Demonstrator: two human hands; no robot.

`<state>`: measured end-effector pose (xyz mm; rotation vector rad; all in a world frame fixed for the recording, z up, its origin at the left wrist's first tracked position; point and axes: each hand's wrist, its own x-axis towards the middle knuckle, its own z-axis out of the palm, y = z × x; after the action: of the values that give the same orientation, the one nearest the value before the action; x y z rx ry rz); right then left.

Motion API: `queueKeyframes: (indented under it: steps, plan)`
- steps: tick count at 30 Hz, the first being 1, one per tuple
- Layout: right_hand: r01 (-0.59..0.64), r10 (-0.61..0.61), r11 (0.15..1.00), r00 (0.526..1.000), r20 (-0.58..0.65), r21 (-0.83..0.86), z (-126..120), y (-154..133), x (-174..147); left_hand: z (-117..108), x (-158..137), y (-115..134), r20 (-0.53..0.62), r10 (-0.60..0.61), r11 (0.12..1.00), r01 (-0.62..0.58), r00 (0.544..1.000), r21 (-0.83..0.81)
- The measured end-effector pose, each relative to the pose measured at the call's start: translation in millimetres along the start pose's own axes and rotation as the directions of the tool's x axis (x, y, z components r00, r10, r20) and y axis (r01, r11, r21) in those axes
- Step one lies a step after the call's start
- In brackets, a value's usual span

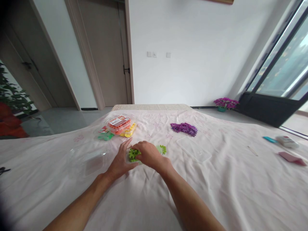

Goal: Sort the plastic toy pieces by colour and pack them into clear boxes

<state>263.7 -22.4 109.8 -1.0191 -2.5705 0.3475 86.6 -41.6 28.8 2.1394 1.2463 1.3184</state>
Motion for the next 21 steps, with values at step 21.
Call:
queueKeyframes:
  steps: [21]
  plan:
    - [-0.376,0.423,0.894,0.888,0.179,-0.246,-29,95,-27,-7,4,-5,-0.091,0.001,1.000,0.001,0.996,0.029]
